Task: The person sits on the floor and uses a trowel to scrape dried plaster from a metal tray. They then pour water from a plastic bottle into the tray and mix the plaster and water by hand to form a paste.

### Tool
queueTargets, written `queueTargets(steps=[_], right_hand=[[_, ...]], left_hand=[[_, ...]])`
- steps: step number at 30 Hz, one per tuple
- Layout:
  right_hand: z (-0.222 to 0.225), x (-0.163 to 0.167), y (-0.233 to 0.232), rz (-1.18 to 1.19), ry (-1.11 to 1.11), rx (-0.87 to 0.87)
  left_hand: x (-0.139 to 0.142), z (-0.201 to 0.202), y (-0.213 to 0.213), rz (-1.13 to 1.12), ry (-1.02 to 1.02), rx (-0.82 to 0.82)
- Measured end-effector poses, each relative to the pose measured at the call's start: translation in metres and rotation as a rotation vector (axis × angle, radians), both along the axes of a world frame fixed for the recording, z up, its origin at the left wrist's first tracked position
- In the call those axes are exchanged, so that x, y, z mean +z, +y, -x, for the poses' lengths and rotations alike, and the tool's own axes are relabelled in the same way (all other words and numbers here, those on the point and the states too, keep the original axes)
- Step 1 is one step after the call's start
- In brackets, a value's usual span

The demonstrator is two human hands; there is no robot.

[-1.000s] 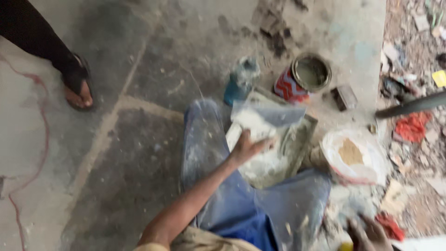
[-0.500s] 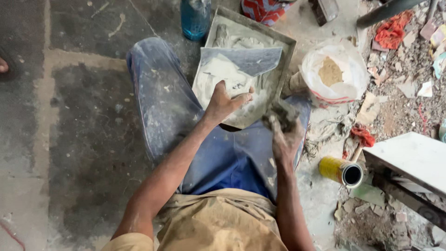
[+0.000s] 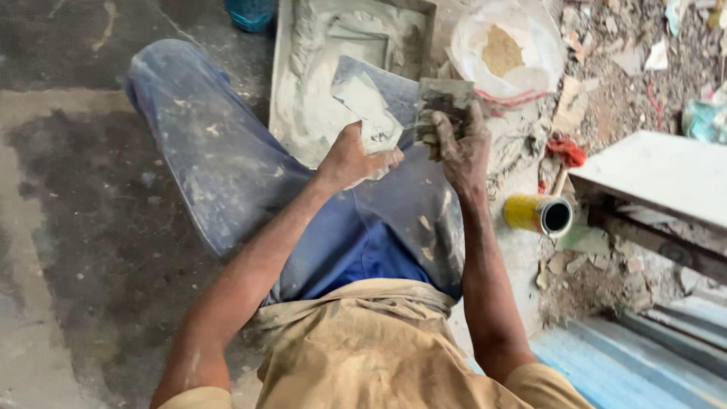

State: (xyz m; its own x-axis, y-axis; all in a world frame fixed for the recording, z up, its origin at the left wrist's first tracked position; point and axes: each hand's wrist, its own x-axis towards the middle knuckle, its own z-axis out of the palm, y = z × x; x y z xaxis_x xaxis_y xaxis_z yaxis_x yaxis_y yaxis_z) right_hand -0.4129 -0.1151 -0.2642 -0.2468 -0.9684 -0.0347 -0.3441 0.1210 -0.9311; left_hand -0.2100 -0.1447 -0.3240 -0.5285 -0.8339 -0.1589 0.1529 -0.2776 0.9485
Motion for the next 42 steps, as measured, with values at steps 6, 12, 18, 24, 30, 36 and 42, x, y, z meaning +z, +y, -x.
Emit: queueTargets(steps=[6, 12, 18, 24, 30, 36, 42], right_hand=[[0.001, -0.004, 0.029, -0.053, 0.036, 0.085], [0.042, 0.006, 0.056, -0.114, -0.097, 0.015], [0.073, 0.0, 0.096, -0.014, 0.159, -0.011], [0.072, -0.001, 0.112, -0.094, 0.137, -0.145], [0.072, -0.003, 0.117, -0.104, 0.177, -0.149], [0.09, -0.018, 0.141, 0.023, 0.295, 0.122], [0.09, -0.035, 0.165, -0.012, 0.23, 0.221]], left_hand=[[0.003, 0.011, 0.01, 0.123, -0.182, -0.093], [0.005, 0.047, 0.026, -0.077, -0.167, -0.315], [-0.01, 0.077, 0.061, -0.076, -0.097, -0.479], [-0.015, 0.082, 0.073, 0.196, -0.291, -0.572], [-0.016, 0.082, 0.083, 0.149, -0.33, -0.657], [-0.019, 0.081, 0.086, 0.237, -0.357, -0.695], [-0.015, 0.085, 0.084, 0.287, -0.481, -0.73]])
